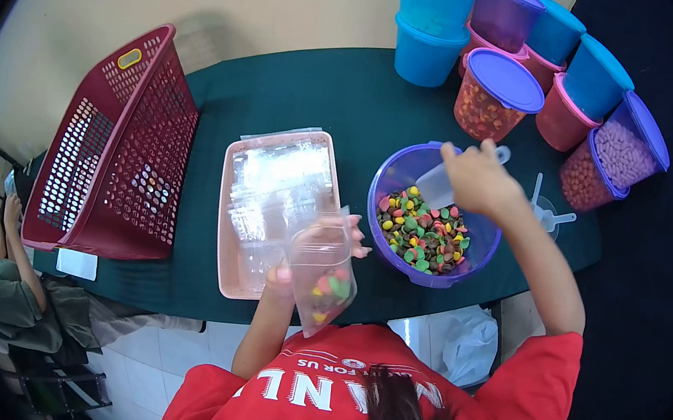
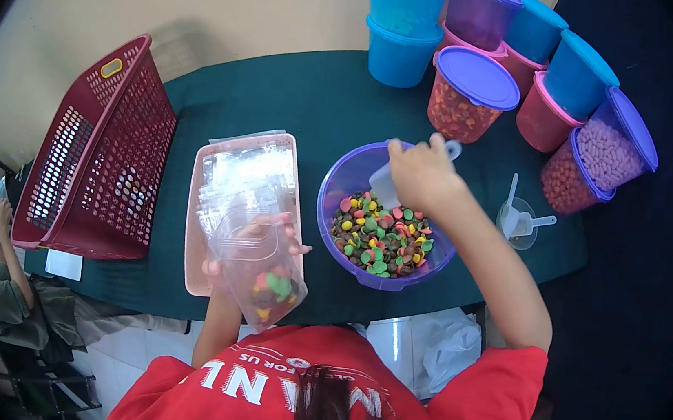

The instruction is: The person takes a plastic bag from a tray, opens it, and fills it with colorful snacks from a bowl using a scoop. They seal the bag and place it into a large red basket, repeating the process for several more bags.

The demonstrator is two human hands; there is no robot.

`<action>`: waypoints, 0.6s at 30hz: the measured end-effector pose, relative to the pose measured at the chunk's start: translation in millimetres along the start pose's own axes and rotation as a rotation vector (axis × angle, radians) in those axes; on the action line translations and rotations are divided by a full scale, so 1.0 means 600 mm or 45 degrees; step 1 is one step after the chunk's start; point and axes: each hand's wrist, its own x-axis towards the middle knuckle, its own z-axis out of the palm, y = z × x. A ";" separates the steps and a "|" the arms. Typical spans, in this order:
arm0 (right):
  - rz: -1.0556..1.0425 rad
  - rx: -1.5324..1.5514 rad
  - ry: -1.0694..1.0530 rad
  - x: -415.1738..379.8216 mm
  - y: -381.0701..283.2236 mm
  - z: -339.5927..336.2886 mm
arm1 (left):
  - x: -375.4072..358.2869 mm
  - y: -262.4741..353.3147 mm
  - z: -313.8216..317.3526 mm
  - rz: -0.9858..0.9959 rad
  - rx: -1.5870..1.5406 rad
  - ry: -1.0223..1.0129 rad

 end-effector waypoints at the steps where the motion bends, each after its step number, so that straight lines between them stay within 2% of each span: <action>1: -0.021 0.112 -0.093 0.019 -0.001 0.041 | 0.003 -0.002 -0.001 -0.006 -0.004 0.011; 3: -0.055 0.165 -0.030 0.036 -0.007 0.120 | 0.007 -0.001 0.006 -0.207 -0.130 0.044; 5: -0.154 0.199 0.233 0.042 -0.009 0.167 | 0.003 0.002 0.017 -0.274 -0.124 0.091; 6: -0.165 0.168 0.101 0.041 -0.010 0.166 | -0.001 -0.007 0.018 -0.244 -0.214 0.133; 7: -0.170 0.176 0.092 0.039 -0.009 0.163 | -0.002 -0.013 0.018 -0.214 -0.304 0.175; 11: -0.183 0.341 -0.051 0.025 0.001 0.146 | -0.001 -0.026 0.018 -0.250 -0.243 0.211; 13: -0.314 0.532 -0.183 0.020 0.000 0.139 | 0.001 -0.034 0.019 -0.283 -0.220 0.209; 15: -0.388 0.570 -0.085 0.016 -0.008 0.154 | 0.001 -0.049 0.023 -0.275 -0.202 0.243; 17: -0.427 0.603 -0.367 0.020 -0.015 0.147 | 0.002 -0.056 0.032 -0.256 -0.179 0.283; 18: -0.477 0.656 -0.379 0.019 -0.006 0.152 | 0.004 -0.056 0.038 -0.269 -0.080 0.249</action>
